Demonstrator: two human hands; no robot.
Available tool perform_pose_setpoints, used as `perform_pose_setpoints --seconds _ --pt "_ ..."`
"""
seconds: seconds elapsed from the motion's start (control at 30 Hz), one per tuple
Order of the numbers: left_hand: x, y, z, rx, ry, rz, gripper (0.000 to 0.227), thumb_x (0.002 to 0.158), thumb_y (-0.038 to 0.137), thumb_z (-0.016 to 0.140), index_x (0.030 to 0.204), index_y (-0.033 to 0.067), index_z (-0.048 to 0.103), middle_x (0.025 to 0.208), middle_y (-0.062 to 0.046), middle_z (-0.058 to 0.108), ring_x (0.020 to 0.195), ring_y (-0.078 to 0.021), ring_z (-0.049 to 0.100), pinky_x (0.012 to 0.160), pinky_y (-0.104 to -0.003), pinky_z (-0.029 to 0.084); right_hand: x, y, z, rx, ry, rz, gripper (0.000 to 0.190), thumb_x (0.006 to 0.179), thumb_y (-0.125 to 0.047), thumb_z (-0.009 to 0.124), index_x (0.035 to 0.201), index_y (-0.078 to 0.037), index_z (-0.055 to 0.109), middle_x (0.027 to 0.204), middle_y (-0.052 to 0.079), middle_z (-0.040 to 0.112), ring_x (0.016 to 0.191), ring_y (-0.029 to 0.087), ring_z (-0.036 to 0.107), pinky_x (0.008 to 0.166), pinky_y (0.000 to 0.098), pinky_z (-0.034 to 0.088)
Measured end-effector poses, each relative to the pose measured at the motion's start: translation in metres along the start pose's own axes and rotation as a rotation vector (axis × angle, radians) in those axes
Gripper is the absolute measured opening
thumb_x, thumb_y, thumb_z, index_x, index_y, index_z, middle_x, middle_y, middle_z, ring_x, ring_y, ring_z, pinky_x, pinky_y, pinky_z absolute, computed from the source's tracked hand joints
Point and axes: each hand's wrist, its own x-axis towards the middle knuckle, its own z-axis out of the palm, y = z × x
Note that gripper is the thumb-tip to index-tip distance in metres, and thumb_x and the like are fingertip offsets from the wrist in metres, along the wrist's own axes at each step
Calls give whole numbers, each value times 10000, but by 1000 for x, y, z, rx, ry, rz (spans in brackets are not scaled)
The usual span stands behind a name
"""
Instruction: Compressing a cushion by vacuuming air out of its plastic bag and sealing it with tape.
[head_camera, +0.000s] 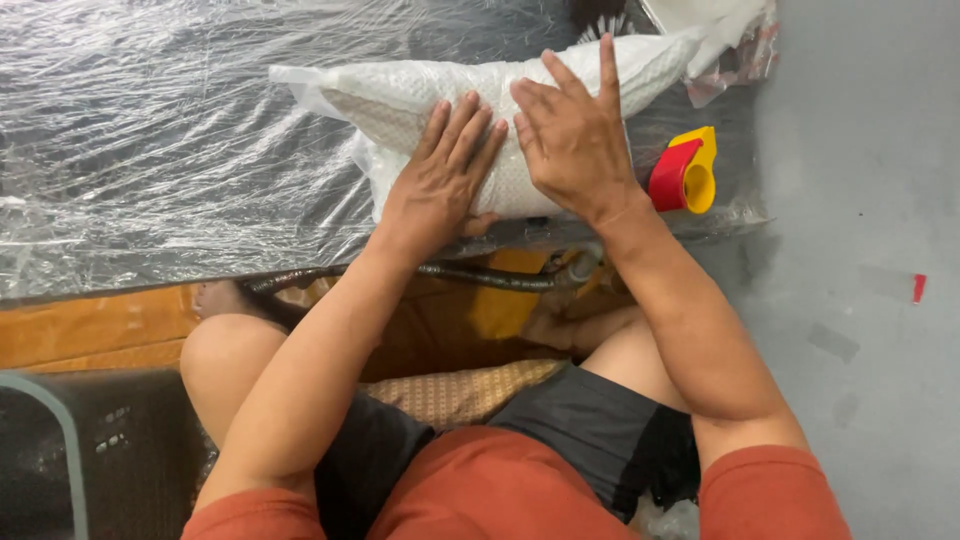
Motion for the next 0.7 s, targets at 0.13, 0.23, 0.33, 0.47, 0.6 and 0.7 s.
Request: perform_pose_setpoints --seconds 0.13,0.23,0.33,0.47,0.6,0.7 --pt "-3 0 2 -19 30 16 1023 768 500 787 1556 -43 425 1646 -211 329 1550 -323 142 1290 -470 63 16 9 22 5 -191 3 476 1126 -297 449 1494 -12 551 1501 127 593 1438 306 469 1245 515 102" --pt "0 0 -1 -29 39 15 1085 726 490 817 1562 -46 380 1608 -244 380 1540 -336 210 1288 -483 79 36 16 10 77 -182 61 544 1195 -401 346 1437 -9 635 1252 107 748 1326 316 590 1218 576 -5" --pt "2 -3 -3 -41 17 14 1036 757 478 801 1549 -77 429 1641 -279 264 1547 -339 179 1287 -483 84 36 15 36 58 -261 94 636 1150 -505 316 1412 4 593 1433 138 634 1365 322 529 1211 555 74" --pt "6 -8 -4 -49 20 30 1113 704 512 836 1558 -61 410 1640 -274 284 1547 -343 175 1284 -480 59 39 18 37 117 -184 115 549 1146 -453 388 1269 -19 702 1276 123 728 1237 281 630 1192 594 75" --pt "11 -11 -8 -52 46 14 1121 662 492 854 1547 -39 418 1616 -250 345 1544 -335 171 1288 -470 54 9 3 18 13 -91 72 595 1143 -441 501 1597 -66 420 1628 160 433 1543 332 354 1252 602 -43" --pt "12 -13 -3 -42 23 0 1156 640 511 848 1563 -13 390 1606 -223 381 1544 -334 177 1289 -462 33 -35 0 34 67 -82 131 699 1087 -478 651 1629 -174 331 1701 68 261 1599 318 200 1281 626 -44"
